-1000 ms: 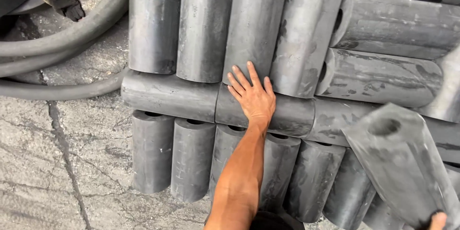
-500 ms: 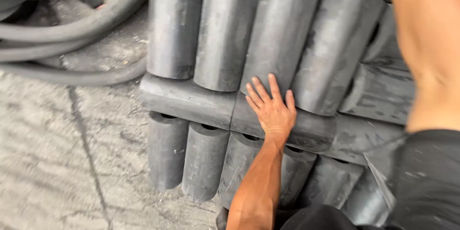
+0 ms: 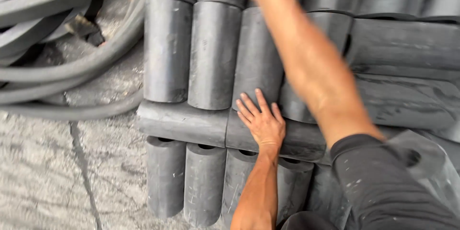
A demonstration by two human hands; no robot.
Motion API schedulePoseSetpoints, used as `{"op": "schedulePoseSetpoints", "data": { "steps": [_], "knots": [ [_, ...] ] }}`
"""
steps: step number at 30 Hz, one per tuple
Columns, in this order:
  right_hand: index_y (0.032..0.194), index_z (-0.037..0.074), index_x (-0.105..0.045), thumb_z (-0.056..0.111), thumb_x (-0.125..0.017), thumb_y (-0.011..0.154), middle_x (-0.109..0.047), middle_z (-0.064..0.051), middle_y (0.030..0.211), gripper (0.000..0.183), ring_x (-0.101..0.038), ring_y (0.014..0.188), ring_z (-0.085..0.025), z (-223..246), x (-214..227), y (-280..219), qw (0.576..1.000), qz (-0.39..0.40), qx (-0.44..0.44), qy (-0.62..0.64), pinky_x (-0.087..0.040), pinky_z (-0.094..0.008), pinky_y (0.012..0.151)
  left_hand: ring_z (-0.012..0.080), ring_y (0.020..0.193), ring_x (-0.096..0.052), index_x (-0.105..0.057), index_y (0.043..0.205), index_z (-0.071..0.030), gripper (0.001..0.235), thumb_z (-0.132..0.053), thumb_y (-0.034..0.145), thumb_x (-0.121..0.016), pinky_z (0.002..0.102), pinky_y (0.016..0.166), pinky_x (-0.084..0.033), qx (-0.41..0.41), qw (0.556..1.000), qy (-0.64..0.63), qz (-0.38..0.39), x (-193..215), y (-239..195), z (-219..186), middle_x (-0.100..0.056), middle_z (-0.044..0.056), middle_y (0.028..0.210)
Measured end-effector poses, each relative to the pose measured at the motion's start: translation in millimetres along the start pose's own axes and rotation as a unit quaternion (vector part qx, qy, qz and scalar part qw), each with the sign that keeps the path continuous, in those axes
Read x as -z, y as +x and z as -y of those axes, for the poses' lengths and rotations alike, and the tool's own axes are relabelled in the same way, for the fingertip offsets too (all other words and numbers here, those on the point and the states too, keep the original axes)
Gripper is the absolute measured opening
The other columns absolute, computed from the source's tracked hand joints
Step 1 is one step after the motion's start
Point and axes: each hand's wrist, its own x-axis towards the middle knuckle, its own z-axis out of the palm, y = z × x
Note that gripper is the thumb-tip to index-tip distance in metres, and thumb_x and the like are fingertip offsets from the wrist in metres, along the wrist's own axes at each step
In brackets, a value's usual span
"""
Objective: The person picks up rolled black rubber sheets from a pile and from a plastic crate and stacks them in rows on the concrete floor, arranging the rolls side by side and pressing them into place. They carry rolls by hand and continue building the stack across the floor.
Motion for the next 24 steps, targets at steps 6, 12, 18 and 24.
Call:
{"op": "schedulePoseSetpoints", "data": {
  "steps": [6, 12, 18, 24],
  "knots": [
    [0.126, -0.007, -0.063, 0.023, -0.089, 0.079, -0.074, -0.013, 0.120, 0.061, -0.070, 0.111, -0.020, -48, 98, -94, 0.972, -0.007, 0.010, 0.236, -0.056, -0.033, 0.097, 0.0487, 0.154, -0.018, -0.031, 0.158, -0.003, 0.064, -0.024, 0.102, -0.052, 0.063, 0.120, -0.020, 0.012, 1.000, -0.012, -0.014, -7, 3, 3, -0.024, 0.028, 0.165],
    [0.129, -0.011, -0.059, 0.011, -0.086, 0.083, -0.070, -0.015, 0.126, 0.057, -0.067, 0.114, -0.018, -81, 186, -231, 0.955, -0.057, -0.053, 0.285, -0.053, -0.031, 0.101, 0.0413, 0.158, -0.023, -0.026, 0.159, 0.009, 0.057, -0.013, 0.108, -0.041, 0.060, 0.127, -0.017, -0.008, 0.980, -0.163, -0.110, -12, -2, 12, -0.030, 0.027, 0.166],
    [0.126, -0.007, -0.061, 0.012, -0.087, 0.084, -0.071, -0.012, 0.121, 0.052, -0.067, 0.111, -0.016, -113, 251, -382, 0.940, -0.145, -0.126, 0.280, -0.054, -0.031, 0.101, 0.0430, 0.145, -0.047, -0.034, 0.156, 0.003, 0.052, -0.027, 0.113, -0.036, 0.047, 0.119, -0.039, 0.031, 0.904, -0.367, -0.215, -20, 8, 27, -0.045, 0.027, 0.158],
    [0.112, -0.008, -0.059, 0.007, -0.079, 0.111, -0.071, -0.014, 0.095, 0.024, -0.070, 0.081, -0.019, -149, 387, -532, 0.940, -0.257, -0.023, 0.223, -0.059, -0.032, 0.074, 0.0342, 0.135, -0.053, -0.046, 0.149, -0.001, 0.053, -0.042, 0.116, -0.037, 0.042, 0.114, -0.041, -0.115, 0.884, -0.440, -0.107, -32, 27, 98, -0.052, 0.017, 0.150]
  ]
}}
